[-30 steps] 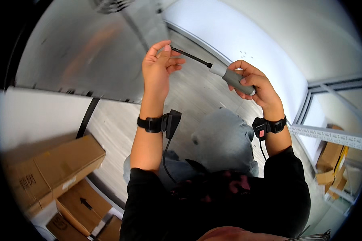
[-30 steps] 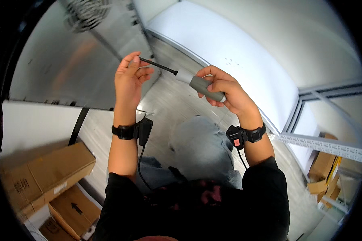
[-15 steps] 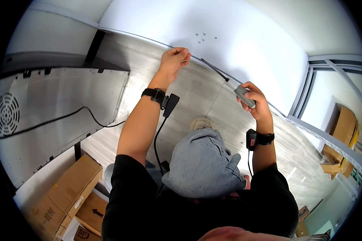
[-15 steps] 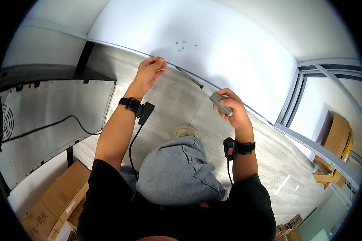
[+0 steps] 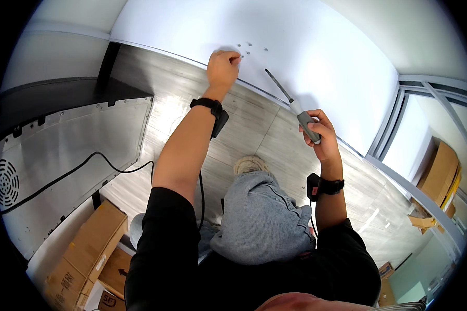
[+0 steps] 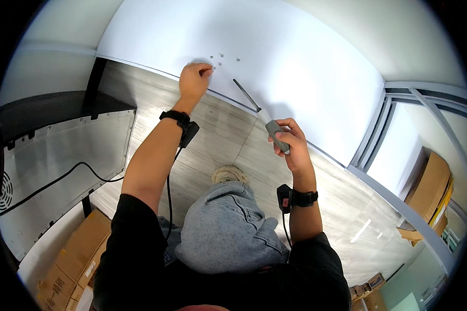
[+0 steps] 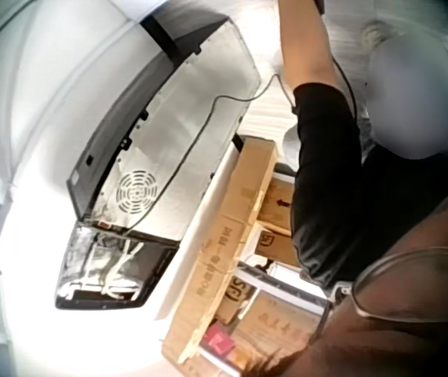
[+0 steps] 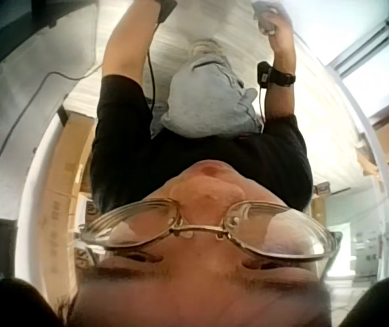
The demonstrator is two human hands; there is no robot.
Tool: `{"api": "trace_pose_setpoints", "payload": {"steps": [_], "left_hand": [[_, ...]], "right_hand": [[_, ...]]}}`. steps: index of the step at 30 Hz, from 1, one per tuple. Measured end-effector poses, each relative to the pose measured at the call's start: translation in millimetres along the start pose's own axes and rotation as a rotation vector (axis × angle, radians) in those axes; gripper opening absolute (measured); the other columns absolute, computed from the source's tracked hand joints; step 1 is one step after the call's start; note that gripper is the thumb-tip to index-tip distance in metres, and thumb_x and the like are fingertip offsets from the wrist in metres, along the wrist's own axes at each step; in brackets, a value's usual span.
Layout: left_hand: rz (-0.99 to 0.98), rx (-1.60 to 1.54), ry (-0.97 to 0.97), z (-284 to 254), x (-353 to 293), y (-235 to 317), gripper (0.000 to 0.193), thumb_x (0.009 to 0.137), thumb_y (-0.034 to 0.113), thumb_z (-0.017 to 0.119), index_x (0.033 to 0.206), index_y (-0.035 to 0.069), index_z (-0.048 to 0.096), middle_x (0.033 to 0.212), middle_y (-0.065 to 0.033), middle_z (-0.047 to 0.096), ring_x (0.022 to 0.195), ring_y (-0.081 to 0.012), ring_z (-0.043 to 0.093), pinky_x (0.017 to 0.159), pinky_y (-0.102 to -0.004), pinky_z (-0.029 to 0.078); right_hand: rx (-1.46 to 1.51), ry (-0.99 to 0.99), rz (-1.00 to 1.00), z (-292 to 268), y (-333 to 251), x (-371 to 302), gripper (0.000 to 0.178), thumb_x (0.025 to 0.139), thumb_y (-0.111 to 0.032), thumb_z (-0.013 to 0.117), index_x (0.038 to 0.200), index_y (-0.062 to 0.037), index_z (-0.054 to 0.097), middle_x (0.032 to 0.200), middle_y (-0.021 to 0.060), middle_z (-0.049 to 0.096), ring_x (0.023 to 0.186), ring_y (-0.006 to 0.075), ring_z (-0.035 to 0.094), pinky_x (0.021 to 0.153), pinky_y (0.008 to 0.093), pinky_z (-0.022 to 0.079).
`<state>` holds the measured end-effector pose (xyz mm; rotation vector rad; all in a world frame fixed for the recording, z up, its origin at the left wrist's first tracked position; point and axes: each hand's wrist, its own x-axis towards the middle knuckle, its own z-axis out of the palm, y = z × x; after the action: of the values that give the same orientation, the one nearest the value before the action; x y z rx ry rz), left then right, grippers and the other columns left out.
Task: The person is assembling a white appliance, likely a refrigerator, by securing screws into the back panel using a cordless screwdriver. The person is sitting on the floor in a storage area with cardboard boxes nearby.
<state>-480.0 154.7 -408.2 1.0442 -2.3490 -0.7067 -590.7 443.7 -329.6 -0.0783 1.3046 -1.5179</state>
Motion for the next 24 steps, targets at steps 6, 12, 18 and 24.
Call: {"api": "trace_pose_setpoints", "payload": {"steps": [6, 12, 18, 24], "left_hand": [[-0.23, -0.496, -0.004, -19, -19, -17, 0.015, 0.08, 0.01, 0.068, 0.092, 0.003, 0.067, 0.073, -0.0048, 0.064, 0.063, -0.0152, 0.056, 0.062, -0.0272, 0.047], [-0.607, -0.823, -0.091, -119, -83, -50, 0.018, 0.087, 0.019, 0.063, 0.077, 0.005, 0.064, 0.069, -0.0006, 0.06, 0.062, -0.0082, 0.051, 0.06, -0.0224, 0.042], [-0.428, -0.882, 0.047, -280, -170, -58, 0.012, 0.091, 0.014, 0.054, 0.095, 0.005, 0.059, 0.084, -0.0017, 0.061, 0.076, -0.0101, 0.055, 0.07, -0.0241, 0.044], [-0.324, -1.024, 0.122, -389, -283, 64, 0.032, 0.095, 0.021, 0.045, 0.119, 0.0, 0.051, 0.101, -0.009, 0.062, 0.09, -0.0149, 0.06, 0.078, -0.0282, 0.048]], "right_hand": [[-0.059, -0.049, 0.001, 20, -13, 12, 0.027, 0.078, -0.012, 0.056, 0.103, -0.004, 0.053, 0.075, 0.0118, 0.06, 0.047, 0.0102, 0.048, 0.04, 0.022, 0.033], [-0.251, -0.342, 0.038, 100, -35, 29, 0.028, 0.078, -0.013, 0.054, 0.106, -0.0052, 0.052, 0.076, 0.011, 0.059, 0.047, 0.0093, 0.045, 0.043, 0.0211, 0.033], [-0.527, -0.82, -0.03, 251, -62, 6, 0.032, 0.076, -0.02, 0.054, 0.104, -0.0051, 0.052, 0.074, 0.009, 0.058, 0.047, 0.0074, 0.044, 0.043, 0.0201, 0.033], [-0.684, -1.101, -0.117, 282, -88, -136, 0.034, 0.073, -0.021, 0.055, 0.103, -0.0055, 0.051, 0.076, 0.0084, 0.059, 0.048, 0.0067, 0.046, 0.041, 0.0187, 0.032]]}}
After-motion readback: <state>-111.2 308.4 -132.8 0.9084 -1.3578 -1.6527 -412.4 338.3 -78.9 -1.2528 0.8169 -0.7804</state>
